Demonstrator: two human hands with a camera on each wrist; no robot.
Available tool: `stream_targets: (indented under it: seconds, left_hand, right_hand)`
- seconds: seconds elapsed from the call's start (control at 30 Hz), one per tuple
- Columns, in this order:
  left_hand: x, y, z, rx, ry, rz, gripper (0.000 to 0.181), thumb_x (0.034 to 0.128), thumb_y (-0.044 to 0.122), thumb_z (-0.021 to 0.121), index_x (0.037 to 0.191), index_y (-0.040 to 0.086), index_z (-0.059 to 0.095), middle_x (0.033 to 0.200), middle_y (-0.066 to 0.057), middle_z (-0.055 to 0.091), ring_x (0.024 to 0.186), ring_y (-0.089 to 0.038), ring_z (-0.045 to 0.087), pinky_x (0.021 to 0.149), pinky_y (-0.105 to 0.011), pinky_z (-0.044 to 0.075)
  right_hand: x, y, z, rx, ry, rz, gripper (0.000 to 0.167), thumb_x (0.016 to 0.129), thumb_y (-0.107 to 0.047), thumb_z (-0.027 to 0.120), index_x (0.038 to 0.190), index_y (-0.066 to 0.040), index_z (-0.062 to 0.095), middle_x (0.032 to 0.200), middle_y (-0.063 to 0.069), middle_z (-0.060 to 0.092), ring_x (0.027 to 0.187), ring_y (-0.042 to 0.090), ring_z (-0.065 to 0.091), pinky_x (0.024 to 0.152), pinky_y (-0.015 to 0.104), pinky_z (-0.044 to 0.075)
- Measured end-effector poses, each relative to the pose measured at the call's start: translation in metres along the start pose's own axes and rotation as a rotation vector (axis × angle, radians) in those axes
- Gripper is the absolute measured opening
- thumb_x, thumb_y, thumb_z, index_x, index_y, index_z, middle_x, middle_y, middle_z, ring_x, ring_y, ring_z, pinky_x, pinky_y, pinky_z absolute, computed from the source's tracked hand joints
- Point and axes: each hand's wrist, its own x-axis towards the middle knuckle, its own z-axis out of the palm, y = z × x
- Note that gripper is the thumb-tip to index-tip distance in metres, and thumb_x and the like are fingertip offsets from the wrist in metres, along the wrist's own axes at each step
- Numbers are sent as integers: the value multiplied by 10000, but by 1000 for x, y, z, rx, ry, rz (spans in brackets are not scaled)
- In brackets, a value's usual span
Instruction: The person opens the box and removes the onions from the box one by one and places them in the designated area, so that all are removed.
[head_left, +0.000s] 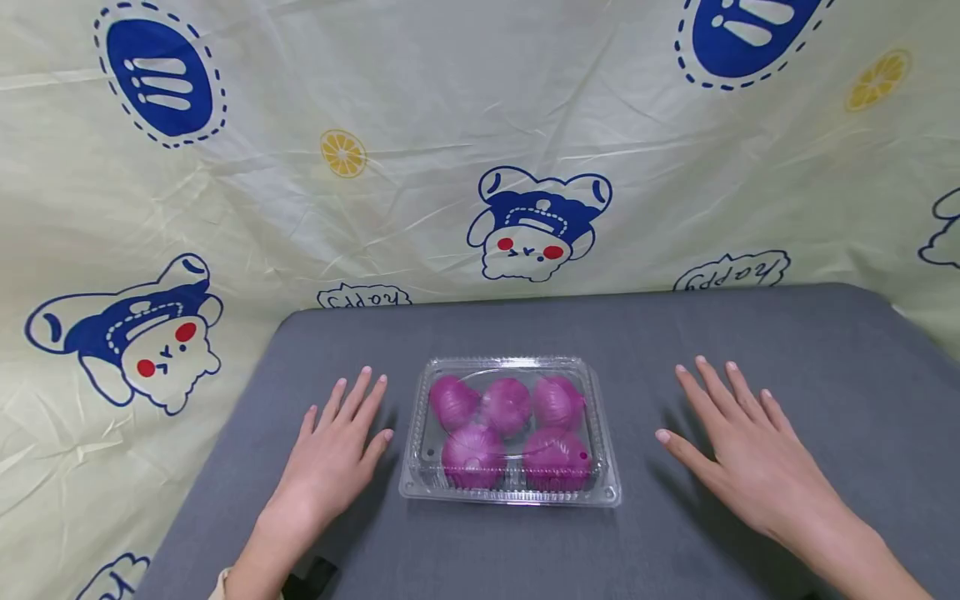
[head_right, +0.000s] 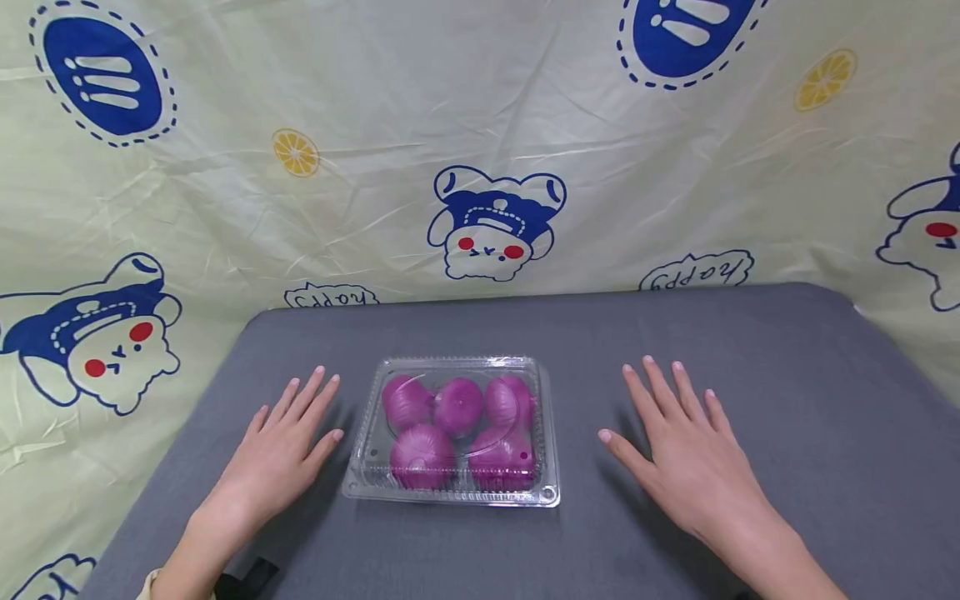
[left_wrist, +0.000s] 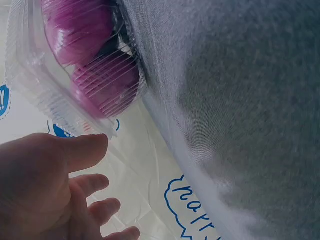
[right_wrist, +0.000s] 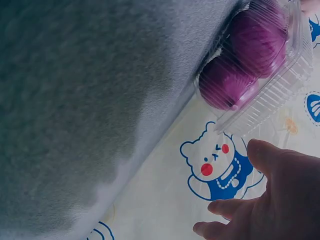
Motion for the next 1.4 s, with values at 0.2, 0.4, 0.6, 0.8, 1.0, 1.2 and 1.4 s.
stream_targets:
  seconds: [0.2, 0.4, 0.6, 0.8, 1.0, 1.2, 1.4]
  left_hand:
    - [-2, -3, -4, -10, 16, 9, 690, 977, 339, 601, 1567, 171, 287, 1629, -75, 178, 1473, -358, 139, 1093, -670, 158]
    - [-3, -4, -9, -32, 39, 61, 684, 968, 324, 621, 1559, 173, 311, 1623, -71, 203, 1474, -323, 165, 1108, -632, 182]
    - [-3, -2, -13, -131, 136, 142, 599, 950, 263, 654, 1496, 141, 439, 1583, -72, 311, 1431, -324, 292, 1069, -608, 291]
    - [-7, 5, -10, -320, 173, 138, 503, 964, 225, 641, 1444, 156, 507, 1559, -7, 354, 1386, -282, 377, 1048, -581, 335]
    - [-12, 9, -5, -514, 163, 81, 472, 973, 191, 633, 1431, 192, 517, 1522, 29, 399, 1383, -212, 383, 1027, -523, 399]
    - [-16, 12, 1, -799, 83, -44, 416, 987, 142, 606, 1389, 227, 546, 1381, 10, 541, 1215, -206, 548, 982, -488, 447]
    - [-18, 15, 8, -1061, -43, -158, 377, 1006, 106, 560, 1379, 159, 564, 1392, -32, 542, 1174, -223, 578, 986, -458, 444]
  right_hand:
    - [-1, -9, -1, 40, 14, -31, 844, 962, -600, 496, 1587, -129, 182, 1624, 185, 107, 1476, 365, -69, 1119, 515, -176]
    - [2, -23, -8, 30, 27, -84, 840, 949, -621, 501, 1592, -188, 179, 1630, 140, 129, 1486, 347, -17, 1136, 478, -160]
    - [7, -40, -12, 0, 58, -172, 825, 950, -624, 492, 1591, -204, 187, 1635, 97, 136, 1494, 274, -40, 1148, 444, -144]
    - [11, -60, -14, -14, 49, -222, 811, 946, -635, 485, 1587, -220, 212, 1638, 39, 145, 1497, 221, -24, 1166, 410, -99]
    - [17, -80, -8, 9, 54, -282, 777, 955, -607, 500, 1576, -208, 258, 1634, 12, 164, 1496, 259, 62, 1177, 418, -57]
    - [21, -101, -1, 68, 51, -329, 744, 932, -576, 569, 1554, -247, 327, 1619, -22, 217, 1485, 264, 139, 1182, 474, 43]
    - [23, -119, 9, 113, 21, -368, 757, 900, -584, 608, 1544, -282, 348, 1608, -68, 238, 1483, 223, 152, 1150, 553, 160]
